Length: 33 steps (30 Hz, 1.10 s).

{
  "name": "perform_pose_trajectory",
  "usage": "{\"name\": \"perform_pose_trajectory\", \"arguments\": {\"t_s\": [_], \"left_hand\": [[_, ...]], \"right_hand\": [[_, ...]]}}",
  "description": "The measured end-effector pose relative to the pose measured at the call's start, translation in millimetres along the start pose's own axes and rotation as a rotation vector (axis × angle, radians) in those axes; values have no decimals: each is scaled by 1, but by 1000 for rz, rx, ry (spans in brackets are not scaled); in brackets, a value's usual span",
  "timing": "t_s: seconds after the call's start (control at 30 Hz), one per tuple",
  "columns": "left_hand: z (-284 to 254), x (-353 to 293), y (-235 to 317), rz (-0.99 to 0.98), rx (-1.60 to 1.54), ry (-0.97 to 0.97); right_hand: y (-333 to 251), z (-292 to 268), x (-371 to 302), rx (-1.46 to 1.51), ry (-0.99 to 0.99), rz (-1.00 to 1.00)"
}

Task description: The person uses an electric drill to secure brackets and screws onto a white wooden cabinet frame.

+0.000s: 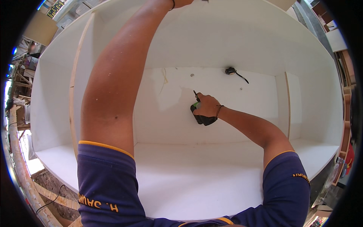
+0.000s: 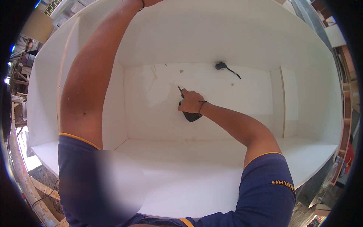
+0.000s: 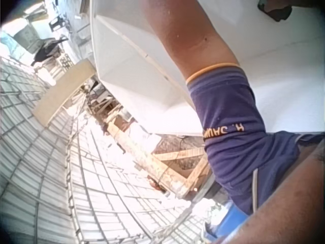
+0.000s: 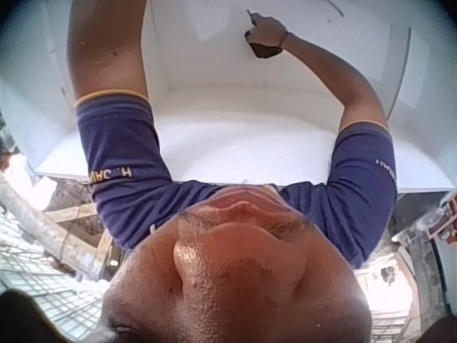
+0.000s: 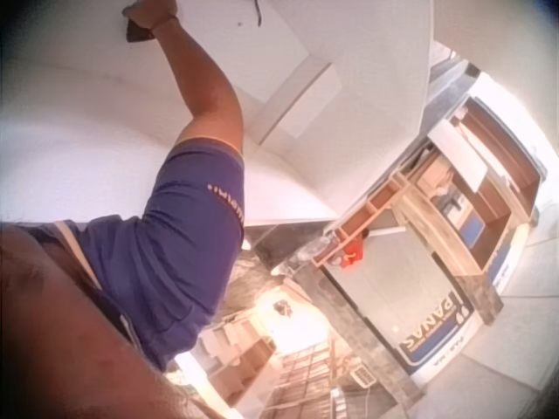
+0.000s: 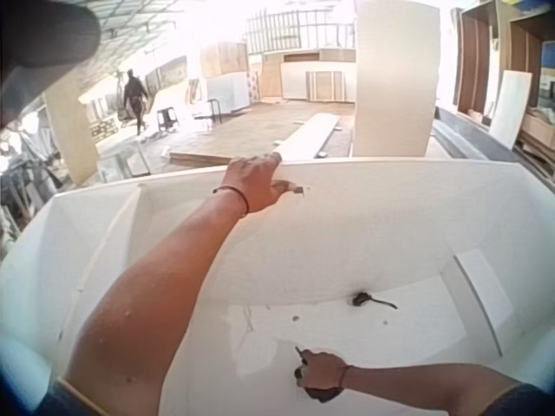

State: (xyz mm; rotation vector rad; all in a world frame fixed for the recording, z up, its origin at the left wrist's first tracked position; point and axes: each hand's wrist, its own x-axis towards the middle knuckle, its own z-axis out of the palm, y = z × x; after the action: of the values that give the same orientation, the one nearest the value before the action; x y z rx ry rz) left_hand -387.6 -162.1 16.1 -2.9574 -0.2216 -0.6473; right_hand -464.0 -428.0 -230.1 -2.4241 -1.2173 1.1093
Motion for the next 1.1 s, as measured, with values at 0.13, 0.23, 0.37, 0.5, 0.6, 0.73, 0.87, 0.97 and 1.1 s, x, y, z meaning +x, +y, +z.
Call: {"name": "perform_pose_trajectory", "arguments": {"t_s": [0.13, 0.23, 0.37, 0.5, 0.6, 0.73, 0.87, 0.97, 1.1], "left_hand": [[3, -1, -2, 2, -26, 59], [2, -4, 3, -14, -42, 72], [-1, -3, 9, -35, -41, 65], [21, 6, -2, -23, 35, 182], [20, 6, -6, -27, 62, 152], [19, 9, -12, 1, 19, 173], [14, 8, 4, 21, -20, 196], [8, -4, 3, -16, -59, 132], [2, -9, 10, -37, -90, 107]], "right_hand": [[-1, 0, 0, 28, 6, -16], [4, 4, 1, 29, 34, -23], [5, 0, -3, 27, 24, -9], [7, 2, 4, 16, 29, -56], [11, 4, 5, -4, 39, -64], [0, 4, 1, -31, 74, -67], [12, 9, 3, 3, 79, -101], [14, 14, 6, -39, 74, -97], [10, 9, 1, -56, 63, -99]]}}
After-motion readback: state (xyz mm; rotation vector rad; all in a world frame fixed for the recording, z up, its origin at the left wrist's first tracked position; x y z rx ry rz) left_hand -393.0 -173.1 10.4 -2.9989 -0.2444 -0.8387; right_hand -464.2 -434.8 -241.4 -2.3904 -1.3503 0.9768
